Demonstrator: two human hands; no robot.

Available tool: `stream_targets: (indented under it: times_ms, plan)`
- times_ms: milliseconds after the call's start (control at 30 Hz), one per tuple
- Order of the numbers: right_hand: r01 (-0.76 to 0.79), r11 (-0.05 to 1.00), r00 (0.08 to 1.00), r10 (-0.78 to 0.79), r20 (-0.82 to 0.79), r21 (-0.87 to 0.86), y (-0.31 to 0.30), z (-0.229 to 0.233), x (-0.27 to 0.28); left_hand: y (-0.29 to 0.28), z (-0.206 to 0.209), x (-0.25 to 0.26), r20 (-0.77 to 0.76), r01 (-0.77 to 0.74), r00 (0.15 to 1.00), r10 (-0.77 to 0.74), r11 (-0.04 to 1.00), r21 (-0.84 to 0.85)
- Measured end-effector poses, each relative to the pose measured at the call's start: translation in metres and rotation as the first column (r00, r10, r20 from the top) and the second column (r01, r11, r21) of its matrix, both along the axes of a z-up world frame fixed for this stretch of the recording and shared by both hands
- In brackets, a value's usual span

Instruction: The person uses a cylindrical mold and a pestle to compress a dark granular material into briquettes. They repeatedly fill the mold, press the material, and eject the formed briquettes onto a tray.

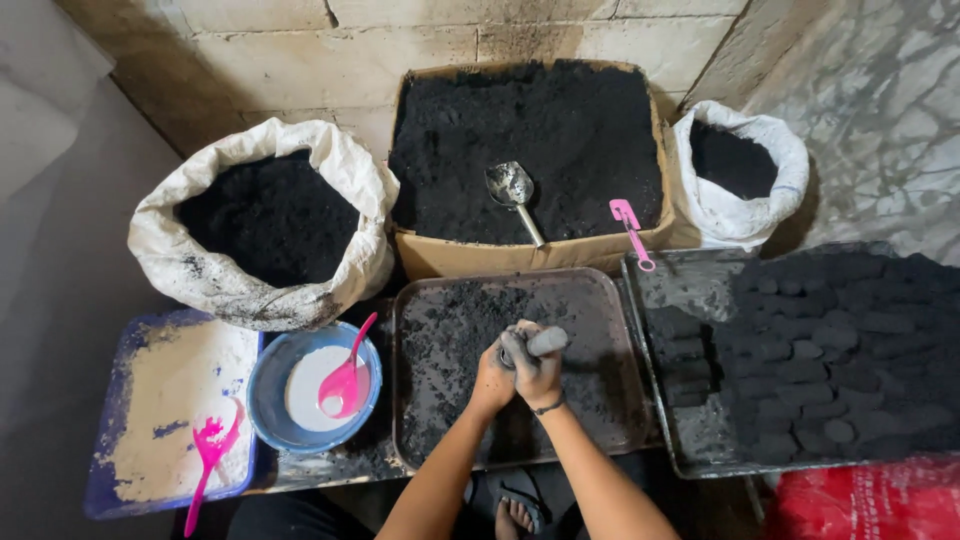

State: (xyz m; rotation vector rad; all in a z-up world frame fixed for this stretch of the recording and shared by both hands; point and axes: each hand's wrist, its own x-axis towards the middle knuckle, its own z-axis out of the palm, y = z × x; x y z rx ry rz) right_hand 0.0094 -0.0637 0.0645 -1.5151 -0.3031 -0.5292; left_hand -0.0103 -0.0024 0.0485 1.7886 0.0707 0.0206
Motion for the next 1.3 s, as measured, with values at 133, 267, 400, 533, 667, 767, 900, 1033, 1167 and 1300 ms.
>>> stream_targets:
  times_ms: [133,267,400,533,667,767,900,1033,1167,1300]
  plan:
    - [0.031,0.999,0.999,-0.032,-0.035,-0.031,-0.002,0.015,-0.001,0.000,0.008,-0.001,-0.053,0.004,0.999,-0.004,1.000,0.006]
    - [0.054,0.991,0.997,-0.048,-0.056,0.121,-0.007,0.030,-0.005,0.000,-0.035,0.005,-0.159,0.027,0.987,-0.018,0.998,0.057]
    - [-0.088,0.967,0.994,0.072,0.078,0.238,-0.018,0.035,-0.009,0.002,-0.064,0.012,-0.087,0.015,0.996,-0.008,0.996,0.084]
    - [-0.010,0.988,0.987,-0.015,0.161,0.155,-0.011,0.021,-0.009,0.001,-0.045,0.004,-0.042,0.001,0.999,0.002,0.995,0.095]
    - [-0.118,0.992,0.982,0.108,0.157,0.053,-0.008,0.020,0.002,0.002,-0.037,0.004,-0.011,-0.014,1.000,0.015,0.999,0.028]
    - [-0.119,0.993,0.985,0.117,0.124,0.001,-0.006,0.021,-0.001,0.003,-0.044,0.005,-0.011,0.004,1.000,-0.004,1.000,-0.004]
    - [-0.155,0.986,0.983,0.160,0.086,-0.067,-0.002,0.022,0.001,0.008,-0.046,0.016,0.046,0.021,0.999,-0.020,1.000,-0.018]
    - [-0.293,0.949,0.952,0.301,0.049,-0.118,0.002,0.048,-0.008,0.009,-0.052,0.013,0.093,0.039,0.995,-0.037,0.999,-0.015]
    - [-0.265,0.959,0.962,0.269,0.040,-0.097,0.002,0.033,0.004,0.006,-0.057,0.008,0.170,0.085,0.982,-0.082,0.996,-0.012]
    - [-0.234,0.969,0.971,0.238,0.038,-0.083,-0.001,0.016,0.011,0.004,-0.074,0.010,0.249,0.116,0.960,-0.125,0.992,0.050]
